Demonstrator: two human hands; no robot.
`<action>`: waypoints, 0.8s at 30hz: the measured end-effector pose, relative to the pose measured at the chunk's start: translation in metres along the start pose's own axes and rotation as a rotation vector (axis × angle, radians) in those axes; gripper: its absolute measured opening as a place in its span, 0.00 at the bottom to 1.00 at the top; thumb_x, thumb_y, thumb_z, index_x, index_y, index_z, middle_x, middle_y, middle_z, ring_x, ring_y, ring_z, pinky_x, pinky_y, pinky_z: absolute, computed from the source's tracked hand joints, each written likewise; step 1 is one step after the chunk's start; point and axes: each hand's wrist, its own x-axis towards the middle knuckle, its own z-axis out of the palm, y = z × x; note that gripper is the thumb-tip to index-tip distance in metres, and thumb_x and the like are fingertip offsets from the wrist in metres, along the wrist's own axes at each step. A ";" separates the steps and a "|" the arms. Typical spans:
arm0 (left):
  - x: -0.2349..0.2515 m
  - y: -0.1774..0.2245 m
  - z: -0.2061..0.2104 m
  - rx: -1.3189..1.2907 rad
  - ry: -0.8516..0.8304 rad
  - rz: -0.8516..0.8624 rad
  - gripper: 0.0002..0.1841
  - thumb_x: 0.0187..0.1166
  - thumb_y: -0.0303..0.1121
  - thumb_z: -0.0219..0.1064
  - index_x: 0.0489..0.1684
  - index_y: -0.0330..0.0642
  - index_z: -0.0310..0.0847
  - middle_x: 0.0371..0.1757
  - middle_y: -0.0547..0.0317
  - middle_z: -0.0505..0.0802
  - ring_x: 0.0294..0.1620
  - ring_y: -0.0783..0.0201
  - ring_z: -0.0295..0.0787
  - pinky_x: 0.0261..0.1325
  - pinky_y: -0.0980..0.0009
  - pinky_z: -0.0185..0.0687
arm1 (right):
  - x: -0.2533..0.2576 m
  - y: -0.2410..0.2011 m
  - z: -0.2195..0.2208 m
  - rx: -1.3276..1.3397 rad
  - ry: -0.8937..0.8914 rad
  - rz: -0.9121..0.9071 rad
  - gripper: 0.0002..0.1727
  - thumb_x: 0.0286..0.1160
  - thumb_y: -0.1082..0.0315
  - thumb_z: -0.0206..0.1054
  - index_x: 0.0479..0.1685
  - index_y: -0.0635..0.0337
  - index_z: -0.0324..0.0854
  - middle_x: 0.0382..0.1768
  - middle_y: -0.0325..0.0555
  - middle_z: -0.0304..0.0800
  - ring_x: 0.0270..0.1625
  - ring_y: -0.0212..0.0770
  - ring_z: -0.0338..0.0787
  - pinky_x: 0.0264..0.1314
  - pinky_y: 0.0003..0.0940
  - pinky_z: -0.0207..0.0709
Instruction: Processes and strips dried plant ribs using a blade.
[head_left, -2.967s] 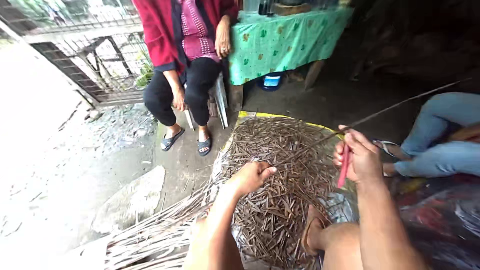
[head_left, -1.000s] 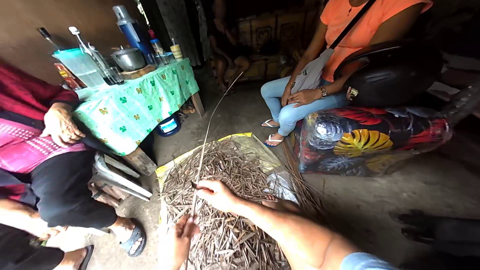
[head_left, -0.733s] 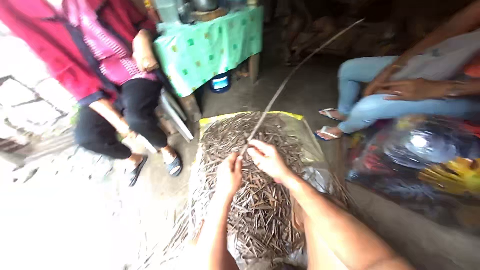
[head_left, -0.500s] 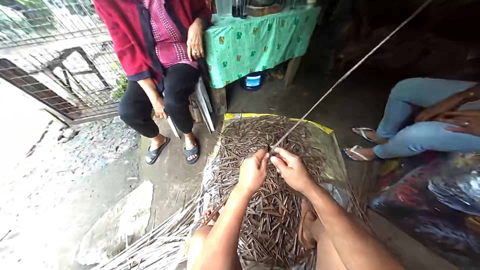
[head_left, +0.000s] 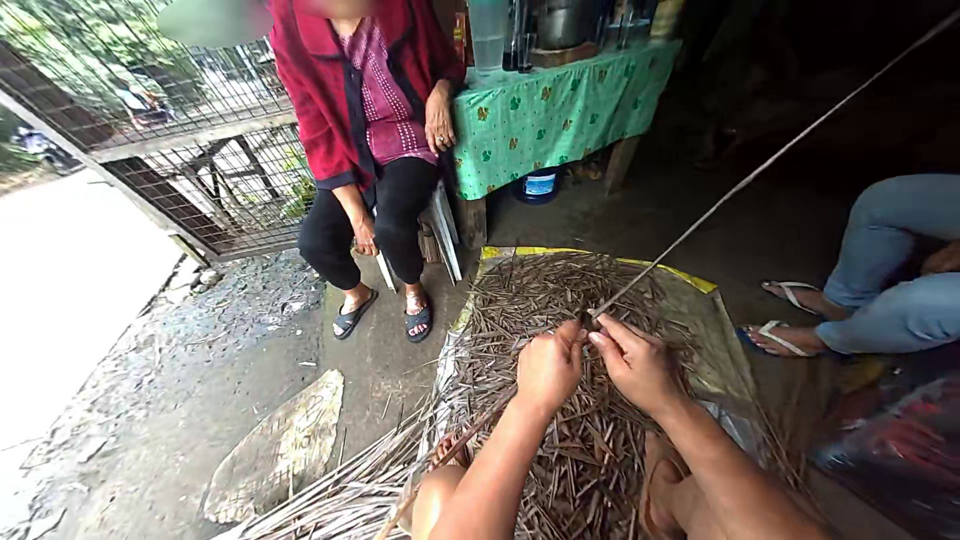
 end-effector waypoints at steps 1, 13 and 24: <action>-0.001 0.000 -0.001 -0.002 0.005 -0.005 0.20 0.92 0.37 0.52 0.67 0.36 0.86 0.40 0.42 0.95 0.44 0.44 0.94 0.54 0.42 0.84 | 0.001 -0.002 -0.001 0.017 -0.014 0.023 0.22 0.84 0.64 0.57 0.65 0.70 0.86 0.47 0.62 0.95 0.44 0.55 0.95 0.52 0.51 0.87; -0.017 -0.012 0.013 0.173 0.183 0.255 0.20 0.87 0.35 0.55 0.57 0.29 0.90 0.26 0.43 0.92 0.23 0.46 0.90 0.31 0.42 0.82 | 0.035 0.026 -0.043 0.428 0.063 0.470 0.23 0.90 0.66 0.57 0.78 0.69 0.76 0.64 0.61 0.89 0.62 0.46 0.90 0.71 0.43 0.78; -0.021 -0.009 0.018 0.162 0.148 0.268 0.19 0.86 0.34 0.55 0.59 0.33 0.90 0.31 0.45 0.95 0.28 0.47 0.93 0.34 0.44 0.85 | 0.035 0.045 -0.041 0.607 0.219 0.512 0.22 0.90 0.69 0.55 0.79 0.65 0.74 0.35 0.46 0.84 0.22 0.28 0.68 0.25 0.25 0.67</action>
